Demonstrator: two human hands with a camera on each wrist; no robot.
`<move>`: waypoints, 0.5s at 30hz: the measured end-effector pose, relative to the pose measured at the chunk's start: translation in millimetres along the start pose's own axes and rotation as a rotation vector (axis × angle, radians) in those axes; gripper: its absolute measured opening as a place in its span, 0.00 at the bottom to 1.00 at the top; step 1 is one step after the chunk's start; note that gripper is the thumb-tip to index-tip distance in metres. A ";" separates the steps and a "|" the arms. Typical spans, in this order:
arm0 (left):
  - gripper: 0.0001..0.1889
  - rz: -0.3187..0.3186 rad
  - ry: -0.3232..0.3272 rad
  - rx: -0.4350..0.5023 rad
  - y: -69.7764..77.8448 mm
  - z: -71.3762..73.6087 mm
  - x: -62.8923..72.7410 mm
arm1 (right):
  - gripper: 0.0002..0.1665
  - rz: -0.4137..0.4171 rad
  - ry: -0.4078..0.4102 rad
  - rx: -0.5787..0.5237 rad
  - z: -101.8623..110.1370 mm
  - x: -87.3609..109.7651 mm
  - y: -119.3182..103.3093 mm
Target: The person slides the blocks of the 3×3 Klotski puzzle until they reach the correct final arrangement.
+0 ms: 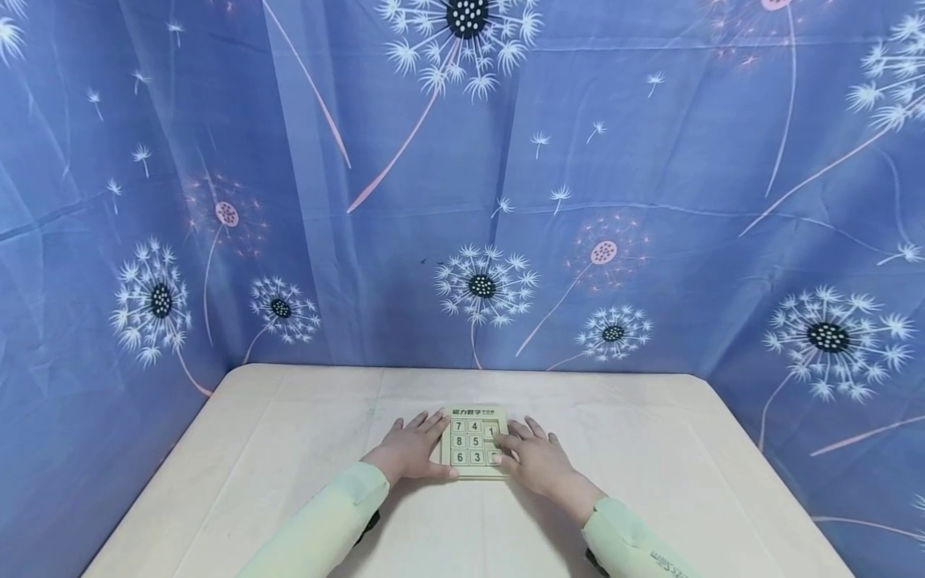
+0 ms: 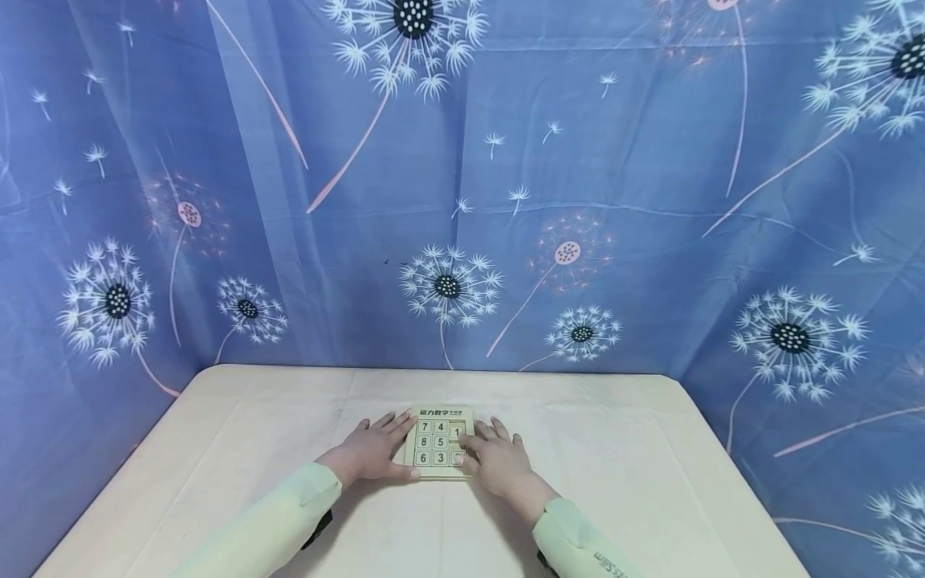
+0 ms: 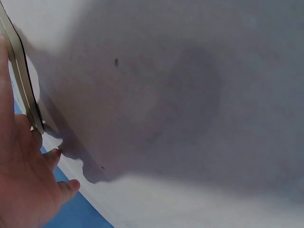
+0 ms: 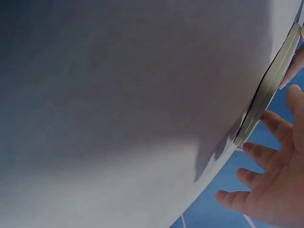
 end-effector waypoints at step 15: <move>0.52 0.001 -0.001 0.006 -0.1 0.1 -0.7 | 0.29 0.021 0.023 -0.006 1.0 -5.8 1.7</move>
Point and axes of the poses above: each hand's wrist, its own x-axis away from the middle knuckle, its own z-axis out of the back of the hand, y = z × x, the point moved 10 cm from there along -x, towards the middle knuckle, and after that the axes turned 10 degrees about -x, right-handed, at the moved point
